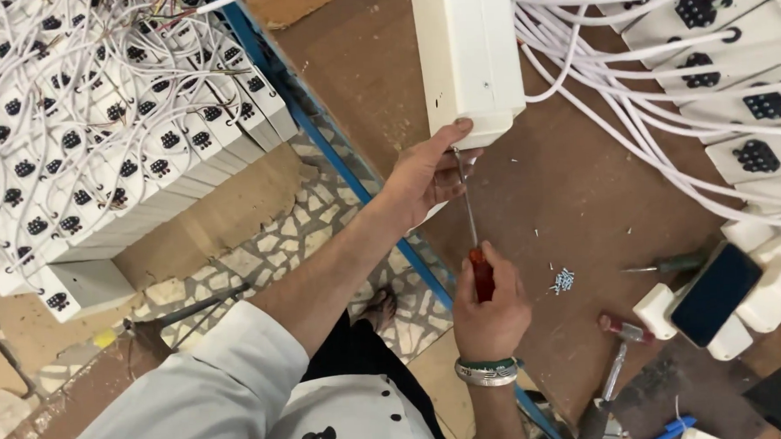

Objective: The person uses a screwdriver to tighten screws on a white plastic cover attached to a long white electrical box. They repeatedly adjust the box and the cover while securing it with multiple screws.

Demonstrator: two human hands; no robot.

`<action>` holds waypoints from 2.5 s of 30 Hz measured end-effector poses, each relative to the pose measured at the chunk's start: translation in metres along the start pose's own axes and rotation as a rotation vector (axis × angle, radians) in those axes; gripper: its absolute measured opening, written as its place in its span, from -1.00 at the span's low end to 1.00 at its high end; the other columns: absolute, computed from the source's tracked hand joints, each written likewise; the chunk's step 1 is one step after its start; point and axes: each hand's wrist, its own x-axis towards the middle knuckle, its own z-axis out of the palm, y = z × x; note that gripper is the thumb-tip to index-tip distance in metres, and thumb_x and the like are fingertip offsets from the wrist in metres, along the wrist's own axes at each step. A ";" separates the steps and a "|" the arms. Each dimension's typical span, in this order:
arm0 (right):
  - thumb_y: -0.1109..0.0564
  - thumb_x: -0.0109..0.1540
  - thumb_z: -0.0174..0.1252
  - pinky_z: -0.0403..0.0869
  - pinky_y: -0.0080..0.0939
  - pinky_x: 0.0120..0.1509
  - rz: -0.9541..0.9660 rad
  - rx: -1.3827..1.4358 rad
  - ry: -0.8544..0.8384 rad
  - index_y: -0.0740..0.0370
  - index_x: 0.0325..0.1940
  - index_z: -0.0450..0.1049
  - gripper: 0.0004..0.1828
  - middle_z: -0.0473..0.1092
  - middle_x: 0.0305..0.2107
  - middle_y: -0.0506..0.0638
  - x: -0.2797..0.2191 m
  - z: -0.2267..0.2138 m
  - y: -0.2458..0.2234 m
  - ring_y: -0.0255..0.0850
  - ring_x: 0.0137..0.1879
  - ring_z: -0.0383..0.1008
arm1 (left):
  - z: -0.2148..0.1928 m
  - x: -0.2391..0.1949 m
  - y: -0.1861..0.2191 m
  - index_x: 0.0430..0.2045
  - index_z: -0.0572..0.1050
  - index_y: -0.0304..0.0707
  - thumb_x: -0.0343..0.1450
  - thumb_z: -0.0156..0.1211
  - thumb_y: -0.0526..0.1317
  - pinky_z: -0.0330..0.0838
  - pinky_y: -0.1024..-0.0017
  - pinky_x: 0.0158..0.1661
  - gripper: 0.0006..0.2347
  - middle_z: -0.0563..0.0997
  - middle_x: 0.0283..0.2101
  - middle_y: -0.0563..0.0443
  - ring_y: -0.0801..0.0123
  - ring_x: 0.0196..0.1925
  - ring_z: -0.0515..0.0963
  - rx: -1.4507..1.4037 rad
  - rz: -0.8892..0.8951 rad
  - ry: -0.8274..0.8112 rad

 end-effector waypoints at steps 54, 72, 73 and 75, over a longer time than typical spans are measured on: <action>-0.04 0.35 0.05 0.21 -0.42 -0.55 1.076 1.551 -0.307 0.33 0.30 0.32 -0.48 0.40 -0.40 -0.04 -0.030 -0.012 0.017 -0.39 -0.51 0.22 | 0.027 0.016 -0.028 -0.52 0.36 -0.15 0.30 0.33 0.03 0.01 0.50 -0.63 -0.69 0.24 -0.56 0.23 0.56 -0.62 0.12 -0.178 0.074 0.263; 0.06 0.34 0.06 0.32 -0.29 -0.37 0.838 1.122 -0.103 0.20 0.13 0.47 -0.68 0.46 -0.27 0.01 -0.026 -0.005 0.002 -0.28 -0.36 0.36 | 0.026 0.012 -0.029 -0.53 0.34 -0.09 0.31 0.32 0.08 -0.06 0.52 -0.65 -0.68 0.20 -0.61 0.28 0.61 -0.67 0.07 -0.187 0.106 0.166; 0.03 0.32 0.04 0.26 -0.31 -0.51 1.098 1.418 -0.146 0.18 0.08 0.49 -0.69 0.46 -0.35 -0.01 -0.028 -0.002 0.006 -0.31 -0.48 0.32 | 0.025 0.011 -0.027 -0.52 0.36 -0.10 0.31 0.32 0.08 -0.07 0.53 -0.65 -0.68 0.19 -0.62 0.28 0.61 -0.67 0.06 -0.191 0.100 0.174; 0.04 0.37 0.06 0.22 -0.32 -0.54 1.034 1.337 -0.110 0.25 0.08 0.49 -0.70 0.43 -0.41 0.00 -0.047 0.014 0.025 -0.32 -0.52 0.27 | 0.026 0.010 -0.029 -0.52 0.36 -0.08 0.31 0.31 0.08 -0.06 0.53 -0.65 -0.68 0.19 -0.63 0.28 0.62 -0.67 0.07 -0.188 0.105 0.164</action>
